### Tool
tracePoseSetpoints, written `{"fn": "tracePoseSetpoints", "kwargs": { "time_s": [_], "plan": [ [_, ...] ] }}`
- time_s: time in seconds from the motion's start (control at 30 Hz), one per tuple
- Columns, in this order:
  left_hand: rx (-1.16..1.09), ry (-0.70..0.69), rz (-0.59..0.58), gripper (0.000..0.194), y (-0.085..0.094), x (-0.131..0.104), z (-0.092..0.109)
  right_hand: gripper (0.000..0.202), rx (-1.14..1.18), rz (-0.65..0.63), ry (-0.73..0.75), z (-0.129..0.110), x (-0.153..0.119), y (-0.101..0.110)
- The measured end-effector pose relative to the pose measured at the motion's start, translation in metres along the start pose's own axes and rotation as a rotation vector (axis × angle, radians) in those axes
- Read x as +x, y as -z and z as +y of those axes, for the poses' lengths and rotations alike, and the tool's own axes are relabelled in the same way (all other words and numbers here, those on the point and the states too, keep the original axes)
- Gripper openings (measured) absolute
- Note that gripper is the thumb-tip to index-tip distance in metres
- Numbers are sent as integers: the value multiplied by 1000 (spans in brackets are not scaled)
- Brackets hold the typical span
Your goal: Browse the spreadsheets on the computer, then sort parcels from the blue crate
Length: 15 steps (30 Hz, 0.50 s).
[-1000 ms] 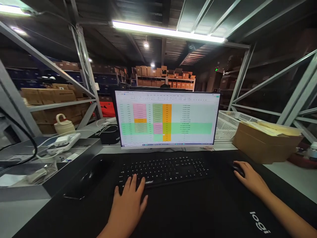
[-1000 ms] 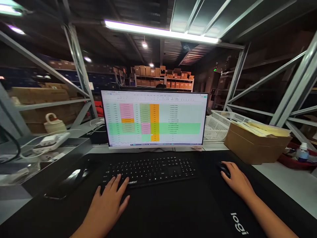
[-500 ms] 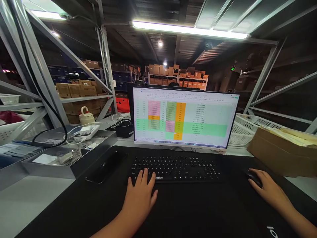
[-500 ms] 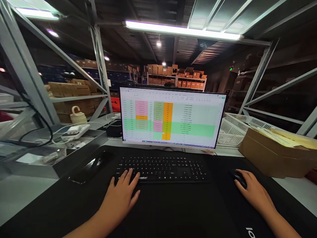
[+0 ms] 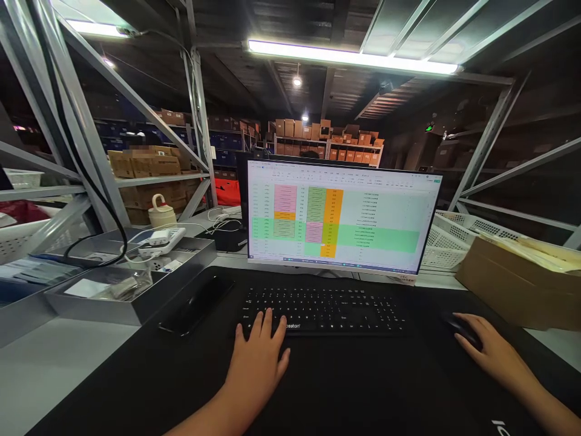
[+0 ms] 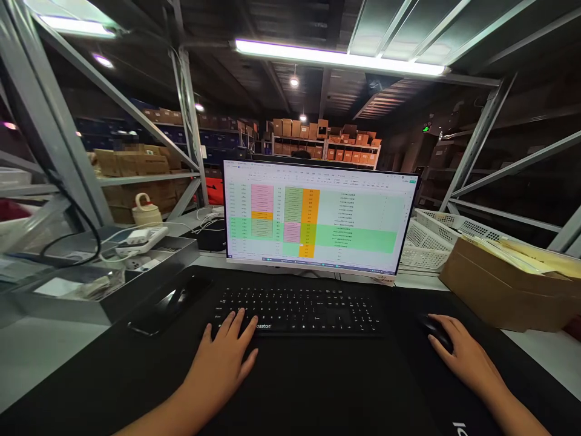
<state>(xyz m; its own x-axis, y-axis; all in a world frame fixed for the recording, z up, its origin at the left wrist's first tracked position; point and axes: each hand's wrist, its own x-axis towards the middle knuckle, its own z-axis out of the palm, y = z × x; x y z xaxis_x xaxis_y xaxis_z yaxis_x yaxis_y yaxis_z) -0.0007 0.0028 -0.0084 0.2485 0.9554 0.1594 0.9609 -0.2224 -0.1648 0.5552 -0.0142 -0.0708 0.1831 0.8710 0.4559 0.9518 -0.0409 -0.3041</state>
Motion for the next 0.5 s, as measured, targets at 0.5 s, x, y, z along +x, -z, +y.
{"fn": "tracePoseSetpoints", "kwargs": {
  "time_s": [0.5],
  "plan": [
    [7,-10,-5,56,0,0,0,51,-77,35,-42,-21,-2,14]
  ]
}}
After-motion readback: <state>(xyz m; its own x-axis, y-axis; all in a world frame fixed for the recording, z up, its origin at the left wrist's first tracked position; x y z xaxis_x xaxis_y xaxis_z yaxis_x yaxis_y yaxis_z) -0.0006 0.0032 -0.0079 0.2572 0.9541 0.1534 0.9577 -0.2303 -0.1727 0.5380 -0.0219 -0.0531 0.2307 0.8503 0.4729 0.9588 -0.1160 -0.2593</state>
